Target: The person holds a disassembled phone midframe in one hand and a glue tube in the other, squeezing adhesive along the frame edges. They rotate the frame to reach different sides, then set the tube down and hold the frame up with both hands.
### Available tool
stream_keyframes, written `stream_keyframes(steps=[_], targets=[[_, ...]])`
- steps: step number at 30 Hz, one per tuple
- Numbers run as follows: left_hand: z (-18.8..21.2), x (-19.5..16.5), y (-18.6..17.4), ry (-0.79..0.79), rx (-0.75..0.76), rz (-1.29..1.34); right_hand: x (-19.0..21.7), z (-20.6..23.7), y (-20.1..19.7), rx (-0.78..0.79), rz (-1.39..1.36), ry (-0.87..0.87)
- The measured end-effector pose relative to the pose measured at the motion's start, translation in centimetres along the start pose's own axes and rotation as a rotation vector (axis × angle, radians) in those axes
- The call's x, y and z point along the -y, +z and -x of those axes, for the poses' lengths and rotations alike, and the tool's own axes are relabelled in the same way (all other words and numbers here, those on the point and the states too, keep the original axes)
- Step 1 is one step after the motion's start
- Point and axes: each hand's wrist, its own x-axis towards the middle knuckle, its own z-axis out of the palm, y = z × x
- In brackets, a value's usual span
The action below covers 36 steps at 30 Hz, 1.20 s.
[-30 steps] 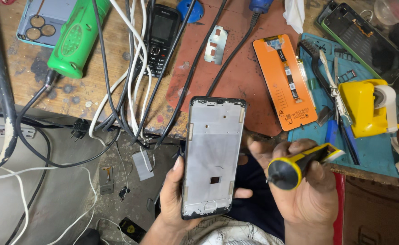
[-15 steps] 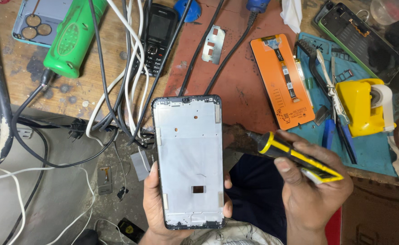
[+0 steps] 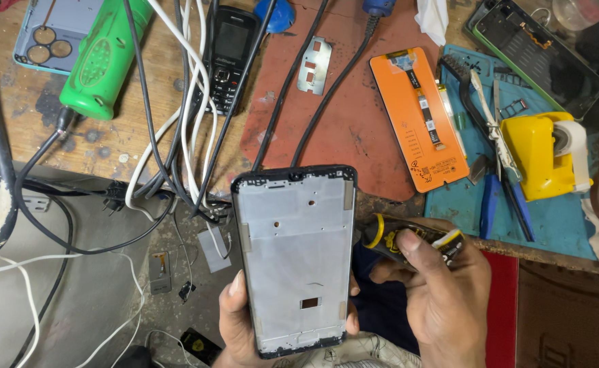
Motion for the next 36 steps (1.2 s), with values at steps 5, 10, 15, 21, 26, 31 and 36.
stream_keyframes(steps=[5,10,15,21,26,31,36], targets=[[0.5,0.2,-0.1,-0.010,0.011,-0.123,-0.3,-0.9,0.7,0.015,-0.119,0.202],[-0.3,1.2,-1.2,0.101,-0.118,-0.109,0.2,-0.4,1.6,-0.034,-0.050,-0.353],[-0.4,3.1,-3.0,0.202,-0.283,-0.186,-0.1,-2.0,2.8,0.057,0.147,-0.651],[-0.7,4.5,-4.3,0.234,-0.404,-0.098,-2.1,-3.3,4.0,0.016,0.431,-0.743],[-0.7,4.5,-4.3,0.268,-0.377,-0.176,-2.9,-3.7,4.1,0.014,0.480,-0.781],[-0.9,4.3,-3.7,0.283,-0.434,-0.241,-3.0,-3.8,4.2,0.020,0.488,-0.804],[-1.0,4.0,-3.3,0.279,-0.423,-0.246,-3.0,-3.7,4.4,0.024,0.509,-0.800]])
